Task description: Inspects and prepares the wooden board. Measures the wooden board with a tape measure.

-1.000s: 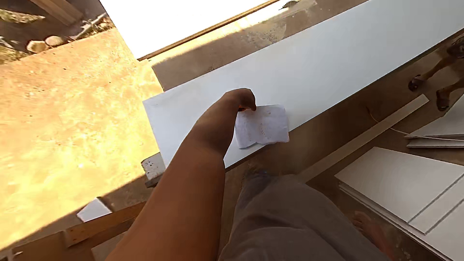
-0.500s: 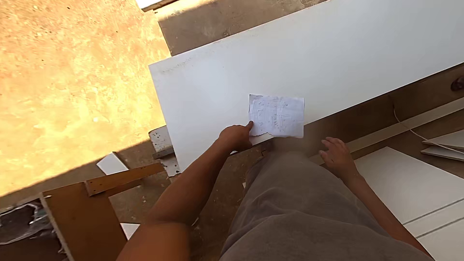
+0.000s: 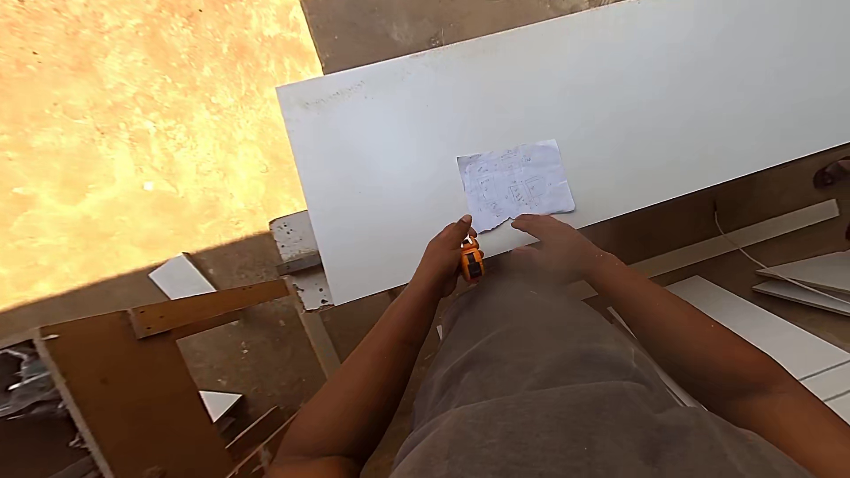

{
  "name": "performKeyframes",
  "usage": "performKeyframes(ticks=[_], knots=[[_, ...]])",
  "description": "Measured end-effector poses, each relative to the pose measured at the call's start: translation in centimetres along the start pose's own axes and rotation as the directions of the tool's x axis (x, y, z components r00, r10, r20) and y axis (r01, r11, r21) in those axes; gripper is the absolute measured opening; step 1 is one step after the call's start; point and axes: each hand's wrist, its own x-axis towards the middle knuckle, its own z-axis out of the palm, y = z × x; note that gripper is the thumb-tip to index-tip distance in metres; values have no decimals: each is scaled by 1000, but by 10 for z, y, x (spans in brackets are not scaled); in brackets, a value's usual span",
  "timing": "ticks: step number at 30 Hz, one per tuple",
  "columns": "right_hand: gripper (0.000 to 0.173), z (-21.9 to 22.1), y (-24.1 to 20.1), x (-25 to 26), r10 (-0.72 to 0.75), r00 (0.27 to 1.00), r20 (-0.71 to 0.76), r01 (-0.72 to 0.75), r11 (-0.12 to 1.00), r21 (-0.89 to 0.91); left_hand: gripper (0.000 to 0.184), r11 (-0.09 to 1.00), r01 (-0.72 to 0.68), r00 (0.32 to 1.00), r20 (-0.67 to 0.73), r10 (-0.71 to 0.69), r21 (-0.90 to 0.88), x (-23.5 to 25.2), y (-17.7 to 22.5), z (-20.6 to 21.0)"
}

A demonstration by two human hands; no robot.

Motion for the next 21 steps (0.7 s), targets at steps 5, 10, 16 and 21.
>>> performKeyframes(ticks=[5,10,16,21], knots=[[65,26,-38,-2,-10,993,116,-39,911,410,72,970,172,983,97,-158,-170,-22,-22,43],[31,30,-40,-9,165,979,121,-201,890,409,60,969,55,972,208,-107,241,-7,-35,34],[59,38,-31,-5,325,858,399,-506,674,539,49,884,-45,959,268,-92,466,-10,-30,25],[69,38,-43,13,384,811,441,-448,893,48,21,813,-60,976,206,-75,579,-7,-31,18]])
